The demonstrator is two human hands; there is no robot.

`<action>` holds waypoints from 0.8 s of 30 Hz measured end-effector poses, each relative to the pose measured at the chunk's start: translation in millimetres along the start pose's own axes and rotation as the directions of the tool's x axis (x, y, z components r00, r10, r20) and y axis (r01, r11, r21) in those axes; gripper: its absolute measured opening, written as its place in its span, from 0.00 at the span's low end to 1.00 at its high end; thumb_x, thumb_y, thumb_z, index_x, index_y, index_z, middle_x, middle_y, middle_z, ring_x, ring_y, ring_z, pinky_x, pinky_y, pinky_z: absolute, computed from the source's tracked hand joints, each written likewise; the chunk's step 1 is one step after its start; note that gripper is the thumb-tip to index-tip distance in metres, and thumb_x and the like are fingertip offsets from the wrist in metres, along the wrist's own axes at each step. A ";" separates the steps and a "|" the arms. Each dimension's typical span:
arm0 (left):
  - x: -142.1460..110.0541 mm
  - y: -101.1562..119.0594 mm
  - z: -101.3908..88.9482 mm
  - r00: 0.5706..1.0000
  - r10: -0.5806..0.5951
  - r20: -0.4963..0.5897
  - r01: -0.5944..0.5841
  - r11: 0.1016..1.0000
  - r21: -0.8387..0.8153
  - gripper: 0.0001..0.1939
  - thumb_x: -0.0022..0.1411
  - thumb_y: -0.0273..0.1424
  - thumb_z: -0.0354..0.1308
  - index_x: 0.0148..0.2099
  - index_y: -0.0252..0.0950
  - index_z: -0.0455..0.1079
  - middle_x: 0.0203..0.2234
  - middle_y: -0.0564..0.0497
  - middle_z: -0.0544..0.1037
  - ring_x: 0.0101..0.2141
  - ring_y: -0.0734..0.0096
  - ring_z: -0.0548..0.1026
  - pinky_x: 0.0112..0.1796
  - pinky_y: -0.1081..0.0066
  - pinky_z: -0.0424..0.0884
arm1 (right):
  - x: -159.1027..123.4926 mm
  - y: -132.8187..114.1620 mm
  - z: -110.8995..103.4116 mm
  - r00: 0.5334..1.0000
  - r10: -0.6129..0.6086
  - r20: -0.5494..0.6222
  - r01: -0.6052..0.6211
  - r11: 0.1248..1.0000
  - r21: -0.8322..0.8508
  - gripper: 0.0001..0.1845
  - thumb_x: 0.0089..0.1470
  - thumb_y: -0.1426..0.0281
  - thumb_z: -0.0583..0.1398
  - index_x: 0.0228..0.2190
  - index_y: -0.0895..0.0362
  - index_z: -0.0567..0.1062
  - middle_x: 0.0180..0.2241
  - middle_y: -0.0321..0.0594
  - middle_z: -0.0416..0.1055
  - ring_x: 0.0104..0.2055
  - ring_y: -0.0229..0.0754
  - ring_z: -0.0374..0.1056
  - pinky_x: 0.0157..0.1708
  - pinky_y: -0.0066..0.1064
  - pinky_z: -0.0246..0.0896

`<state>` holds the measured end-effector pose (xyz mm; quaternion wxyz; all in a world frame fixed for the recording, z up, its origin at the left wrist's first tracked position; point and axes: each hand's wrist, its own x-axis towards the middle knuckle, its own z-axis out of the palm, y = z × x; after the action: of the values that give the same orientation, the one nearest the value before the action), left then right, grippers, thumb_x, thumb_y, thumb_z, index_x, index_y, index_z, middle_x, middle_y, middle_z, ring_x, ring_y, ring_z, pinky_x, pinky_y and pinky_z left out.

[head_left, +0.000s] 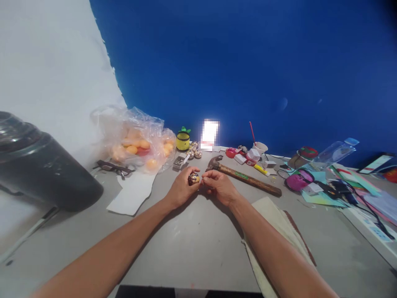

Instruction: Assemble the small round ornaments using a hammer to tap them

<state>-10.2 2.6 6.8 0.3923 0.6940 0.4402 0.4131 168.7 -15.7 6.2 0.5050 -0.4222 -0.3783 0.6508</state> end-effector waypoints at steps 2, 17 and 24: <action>0.6 0.7 -0.5 0.999 0.034 0.011 -0.034 0.999 0.038 0.19 0.54 0.37 0.66 0.47 0.37 0.76 0.44 0.45 0.79 0.45 0.57 0.76 0.48 0.62 0.71 | -0.6 1.0 1.3 1.000 0.000 0.005 0.000 1.000 -0.019 0.25 0.32 0.57 0.80 0.28 0.57 0.79 0.27 0.37 0.76 0.26 0.34 0.66 0.22 0.24 0.56; -3.1 -0.5 0.8 0.984 0.046 0.169 -0.062 0.994 0.088 0.12 0.57 0.35 0.59 0.44 0.38 0.71 0.34 0.52 0.80 0.33 0.66 0.74 0.35 0.69 0.67 | -2.2 6.7 6.8 1.000 -0.024 0.009 0.025 0.989 -0.149 0.20 0.36 0.59 0.78 0.25 0.58 0.80 0.25 0.36 0.75 0.22 0.31 0.61 0.22 0.26 0.53; -2.7 0.9 -0.1 0.984 0.010 0.180 -0.029 0.994 0.104 0.10 0.55 0.34 0.60 0.40 0.38 0.70 0.30 0.54 0.77 0.30 0.67 0.72 0.31 0.70 0.64 | -2.6 5.8 6.2 1.000 -0.010 0.025 0.015 0.984 -0.180 0.19 0.36 0.60 0.78 0.25 0.58 0.80 0.24 0.36 0.74 0.22 0.31 0.60 0.22 0.26 0.53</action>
<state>-10.7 -0.1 7.0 0.3889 0.7524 0.4177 0.3289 161.3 -19.8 3.5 0.4643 -0.4559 -0.4443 0.6157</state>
